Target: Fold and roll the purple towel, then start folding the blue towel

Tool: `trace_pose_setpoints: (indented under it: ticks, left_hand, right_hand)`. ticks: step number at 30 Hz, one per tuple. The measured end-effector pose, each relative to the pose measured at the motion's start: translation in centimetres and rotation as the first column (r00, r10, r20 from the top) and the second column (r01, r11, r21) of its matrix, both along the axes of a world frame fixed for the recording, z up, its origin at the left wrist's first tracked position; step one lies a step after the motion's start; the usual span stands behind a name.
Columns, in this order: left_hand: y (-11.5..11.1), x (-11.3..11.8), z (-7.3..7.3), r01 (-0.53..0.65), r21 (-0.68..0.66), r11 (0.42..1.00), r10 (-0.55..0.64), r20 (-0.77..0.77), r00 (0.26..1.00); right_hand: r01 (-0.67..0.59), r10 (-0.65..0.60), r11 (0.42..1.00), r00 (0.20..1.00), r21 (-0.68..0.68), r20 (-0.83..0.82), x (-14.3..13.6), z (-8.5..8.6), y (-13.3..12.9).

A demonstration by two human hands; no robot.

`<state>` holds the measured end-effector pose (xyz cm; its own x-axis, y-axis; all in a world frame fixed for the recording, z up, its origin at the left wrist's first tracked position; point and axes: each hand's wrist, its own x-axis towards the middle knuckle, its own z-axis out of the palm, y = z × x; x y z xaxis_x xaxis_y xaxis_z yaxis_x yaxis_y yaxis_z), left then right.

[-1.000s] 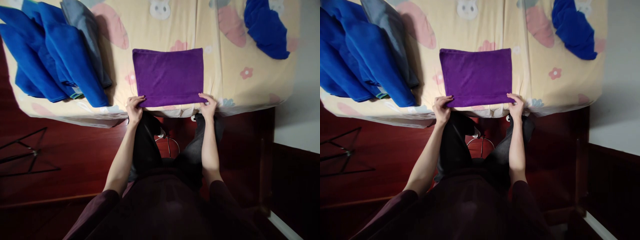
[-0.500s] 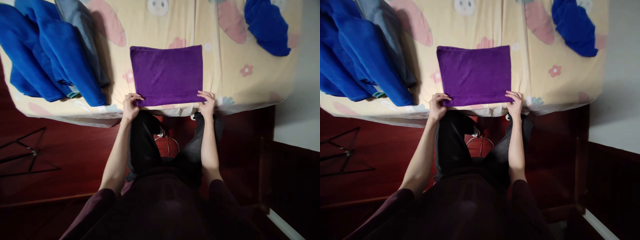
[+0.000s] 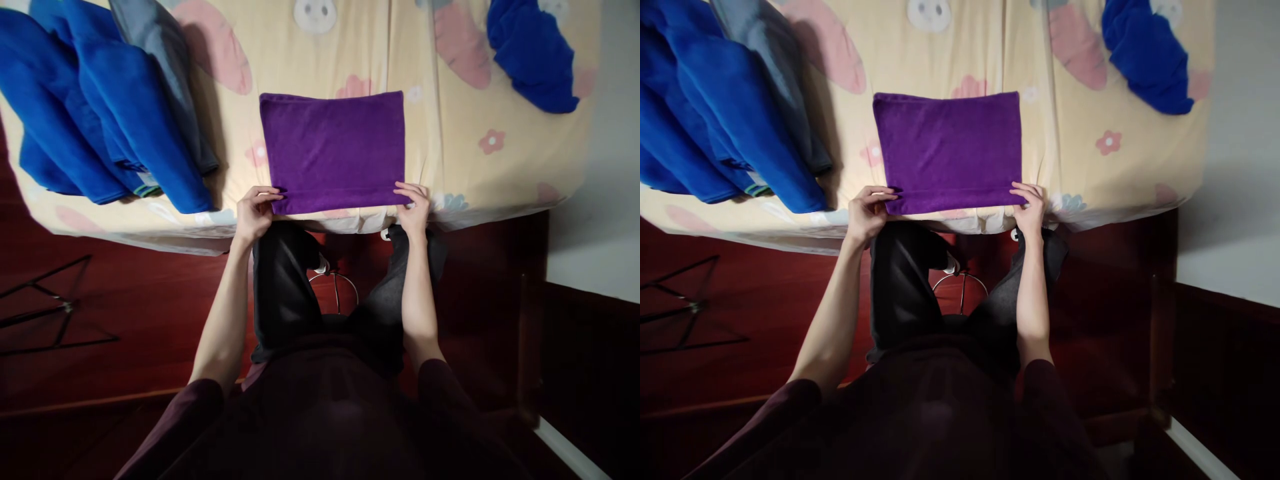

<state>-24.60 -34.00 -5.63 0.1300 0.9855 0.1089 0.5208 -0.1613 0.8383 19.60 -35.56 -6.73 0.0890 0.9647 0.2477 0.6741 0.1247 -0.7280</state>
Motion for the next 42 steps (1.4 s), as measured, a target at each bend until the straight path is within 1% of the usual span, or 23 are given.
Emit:
trace_pose_setpoints:
  ticks: [4, 8, 10, 13, 16, 19, 22, 25, 27, 30, 32, 36, 39, 42]
  left_hand:
    - [-0.1, -0.4, 0.2, 0.044, -0.015, 0.999, -0.043, 0.029, 0.999]
    - [-0.5, -0.8, -0.3, 0.03, -0.015, 0.999, -0.029, 0.057, 0.998]
    - [-0.6, -0.8, -0.6, 0.019, -0.015, 1.0, -0.018, 0.037, 0.999]
    - [-0.9, -0.6, -0.8, 0.026, -0.004, 1.0, -0.026, -0.043, 0.999]
    - [-1.3, -0.1, -0.8, 0.032, 0.05, 0.998, -0.025, -0.132, 0.991]
    - [-1.8, 0.5, -0.9, 0.043, 0.092, 0.995, -0.026, -0.178, 0.984]
    - [-2.0, 0.9, -1.0, 0.046, 0.095, 0.994, -0.028, -0.176, 0.984]
    - [-1.7, 1.1, -1.3, 0.048, 0.083, 0.995, -0.037, -0.129, 0.991]
    - [-1.4, 1.2, -1.5, 0.01, 0.072, 0.997, -0.003, -0.104, 0.995]
    - [-1.2, 1.6, -1.7, -0.102, 0.075, 0.992, 0.107, -0.073, 0.992]
    - [-1.1, 2.0, -1.6, -0.156, 0.099, 0.983, 0.162, -0.055, 0.985]
    - [-1.3, 2.8, -1.2, -0.188, 0.144, 0.972, 0.196, -0.042, 0.98]
    - [-1.3, 3.1, -1.2, -0.196, 0.109, 0.975, 0.198, -0.008, 0.98]
    - [-1.2, 3.1, -1.5, -0.262, 0.083, 0.962, 0.26, 0.034, 0.965]
  right_hand:
    - [-0.003, 0.003, 1.0, 1.0, 0.006, 0.02, 0.0, 0.1, 0.0]
    - [-0.008, 0.008, 1.0, 0.999, 0.022, 0.038, 0.0, 0.0, 0.0]
    - [-0.011, 0.011, 1.0, 0.999, 0.026, 0.033, 0.1, -0.1, 0.0]
    - [-0.019, 0.019, 0.999, 1.0, 0.032, 0.02, 0.2, -0.3, 0.0]
    - [-0.027, 0.026, 0.999, 0.999, 0.044, 0.021, 0.2, -0.5, 0.0]
    - [-0.01, 0.007, 0.998, 0.998, 0.056, 0.056, 0.2, -0.5, 0.1]
    - [0.016, -0.022, 0.996, 0.997, 0.087, 0.069, 0.0, -0.4, 0.1]
    - [0.02, -0.023, 0.993, 0.999, 0.115, 0.022, -0.1, -0.3, 0.1]
    - [0.022, -0.021, 0.994, 1.0, 0.108, -0.014, -0.2, -0.4, 0.0]
    - [0.05, -0.046, 0.996, 0.997, 0.074, -0.055, -0.3, -0.5, 0.1]
    - [0.072, -0.066, 0.996, 0.993, 0.058, -0.095, -0.3, -0.5, 0.2]
    - [0.062, -0.054, 0.997, 0.985, 0.045, -0.163, -0.1, -0.8, 0.2]
    - [0.036, -0.03, 0.999, 0.985, 0.028, -0.172, 0.1, -1.2, 0.2]
    - [0.052, -0.035, 0.997, 0.969, 0.059, -0.246, 0.1, -1.6, 0.3]
